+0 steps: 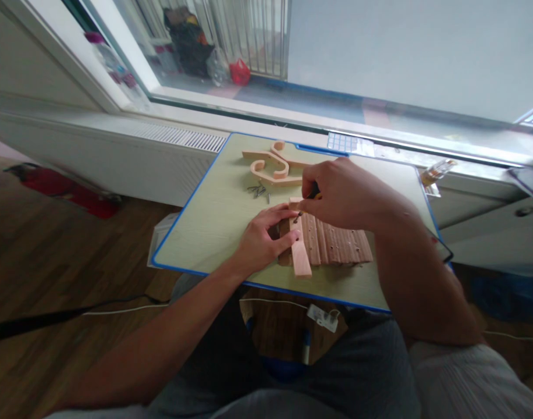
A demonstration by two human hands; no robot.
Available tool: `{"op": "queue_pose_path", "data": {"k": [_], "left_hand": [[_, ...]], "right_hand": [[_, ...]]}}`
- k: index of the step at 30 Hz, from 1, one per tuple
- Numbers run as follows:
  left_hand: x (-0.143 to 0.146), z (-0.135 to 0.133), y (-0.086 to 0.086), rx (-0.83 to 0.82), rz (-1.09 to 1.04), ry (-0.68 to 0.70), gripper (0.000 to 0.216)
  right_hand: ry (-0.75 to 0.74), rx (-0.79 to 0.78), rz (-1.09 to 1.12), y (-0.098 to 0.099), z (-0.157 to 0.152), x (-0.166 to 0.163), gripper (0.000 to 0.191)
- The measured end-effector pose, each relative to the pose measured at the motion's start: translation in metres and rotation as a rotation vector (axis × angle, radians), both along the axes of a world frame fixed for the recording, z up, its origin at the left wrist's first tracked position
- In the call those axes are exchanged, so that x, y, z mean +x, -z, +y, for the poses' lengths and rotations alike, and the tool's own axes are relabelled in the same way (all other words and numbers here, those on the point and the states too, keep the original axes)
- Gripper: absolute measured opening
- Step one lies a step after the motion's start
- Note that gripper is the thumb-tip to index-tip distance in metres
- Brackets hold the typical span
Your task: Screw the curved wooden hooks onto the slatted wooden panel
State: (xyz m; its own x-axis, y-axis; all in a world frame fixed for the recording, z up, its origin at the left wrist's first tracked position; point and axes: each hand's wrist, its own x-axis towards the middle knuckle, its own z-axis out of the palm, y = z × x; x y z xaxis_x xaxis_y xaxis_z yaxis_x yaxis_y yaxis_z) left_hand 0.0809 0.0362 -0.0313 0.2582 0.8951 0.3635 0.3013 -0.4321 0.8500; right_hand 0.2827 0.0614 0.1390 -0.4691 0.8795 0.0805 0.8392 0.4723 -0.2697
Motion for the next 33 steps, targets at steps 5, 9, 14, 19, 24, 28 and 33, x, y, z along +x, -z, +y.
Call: {"op": "queue_pose_path", "data": {"k": [5, 9, 14, 19, 24, 28, 33], "left_hand": [[0.000, -0.001, -0.001, -0.023, -0.011, 0.002, 0.039], [-0.001, -0.001, -0.003, -0.025, -0.005, 0.016, 0.039], [-0.001, 0.000, -0.003, -0.009, 0.002, 0.028, 0.040], [-0.002, -0.001, -0.003, -0.024, 0.011, 0.022, 0.041], [-0.002, -0.001, -0.002, -0.027, 0.011, 0.016, 0.041], [-0.001, 0.000, 0.000, -0.033, 0.007, 0.004, 0.041], [0.000, 0.000, 0.000, -0.036, -0.001, -0.011, 0.041]], "right_hand": [[0.006, -0.020, 0.008, 0.000, 0.001, -0.001, 0.010], [-0.047, -0.037, 0.022, -0.002, -0.001, 0.004, 0.012], [-0.163, -0.065, 0.070, -0.003, 0.000, 0.010, 0.017], [-0.121, -0.015, 0.051, -0.004, 0.000, 0.008, 0.017], [-0.099, 0.008, 0.050, -0.004, -0.002, 0.005, 0.011], [-0.074, 0.023, 0.047, 0.000, -0.001, 0.002, 0.009], [-0.060, 0.053, 0.039, 0.003, 0.001, -0.003, 0.009]]}}
